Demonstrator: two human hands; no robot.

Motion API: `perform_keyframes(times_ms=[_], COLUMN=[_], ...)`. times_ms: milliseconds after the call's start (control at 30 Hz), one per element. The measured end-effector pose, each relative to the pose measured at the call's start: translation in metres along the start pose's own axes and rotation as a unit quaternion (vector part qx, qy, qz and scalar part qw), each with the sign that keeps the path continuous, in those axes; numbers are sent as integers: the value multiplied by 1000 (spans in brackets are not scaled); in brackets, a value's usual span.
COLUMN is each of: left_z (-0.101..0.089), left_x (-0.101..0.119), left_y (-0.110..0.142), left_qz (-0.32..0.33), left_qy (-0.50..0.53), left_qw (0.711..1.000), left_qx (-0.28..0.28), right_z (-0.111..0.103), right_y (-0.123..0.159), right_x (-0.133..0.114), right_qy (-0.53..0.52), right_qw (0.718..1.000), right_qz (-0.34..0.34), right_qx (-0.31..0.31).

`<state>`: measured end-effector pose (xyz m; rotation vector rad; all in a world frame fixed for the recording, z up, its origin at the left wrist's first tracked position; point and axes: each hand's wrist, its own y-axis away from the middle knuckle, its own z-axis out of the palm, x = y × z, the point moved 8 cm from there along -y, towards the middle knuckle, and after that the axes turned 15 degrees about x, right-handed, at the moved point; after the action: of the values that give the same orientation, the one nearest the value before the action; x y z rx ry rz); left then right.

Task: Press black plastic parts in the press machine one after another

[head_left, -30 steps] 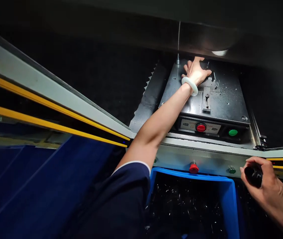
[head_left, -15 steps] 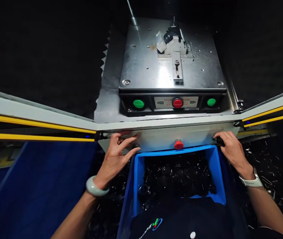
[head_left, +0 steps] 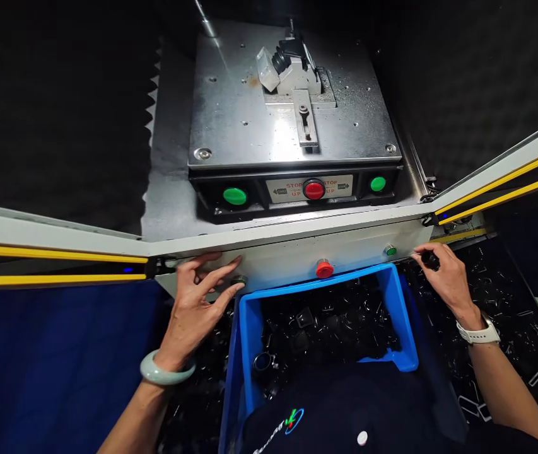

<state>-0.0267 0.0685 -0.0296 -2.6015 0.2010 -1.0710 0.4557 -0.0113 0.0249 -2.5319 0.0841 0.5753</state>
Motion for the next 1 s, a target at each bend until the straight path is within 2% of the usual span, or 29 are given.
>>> perform_keyframes(times_ms=[100, 200, 333, 400, 467, 567, 633, 700, 733, 767, 833, 900, 933, 1000], left_z=[-1, -2, -1, -4, -11, -16, -8, 6, 13, 20, 29, 31, 31, 29], left_x=[2, 5, 11, 16, 24, 45, 64, 84, 91, 97, 105, 109, 110, 111], left_y=[-2, -3, 0, 3, 11, 32, 51, 74, 85, 97, 117, 132, 137, 145], left_qz=[12, -3, -27, -28, -33, -34, -18, 0, 4, 5, 10, 26, 36, 55], left_qy=[-2, -14, -18, -24, -34, -20, 16, 54, 65, 68, 43, -7, -35, -88], left_qw=[1000, 1000, 998, 997, 994, 993, 998, 999, 997, 994, 986, 975, 969, 957], left_qx=[-5, 11, 46, 67, 96, 108, 64, -9, -49, -89, -163, -221, -241, -269], right_z=[26, 49, 58, 48, 26, -22, -52, -72, -74, -72, -53, -15, 8, 54], right_y=[0, -3, -4, -2, 1, 9, 20, 28, 30, 31, 32, 42, 51, 79], right_x=[-10, -13, -17, -14, 4, 61, 102, 119, 114, 100, 51, -7, -35, -78], right_qy=[-43, -24, 27, 29, 65, 215, 334, 418, 435, 430, 351, 200, 123, 15], right_qw=[998, 999, 999, 999, 998, 974, 932, 894, 888, 894, 935, 977, 984, 967], right_qz=[3, 13, -9, -20, -16, 52, 124, 155, 145, 120, 58, 3, -24, -83], right_qx=[-35, -40, -45, -35, -3, 56, 62, 43, 31, 22, -1, -70, -126, -240])
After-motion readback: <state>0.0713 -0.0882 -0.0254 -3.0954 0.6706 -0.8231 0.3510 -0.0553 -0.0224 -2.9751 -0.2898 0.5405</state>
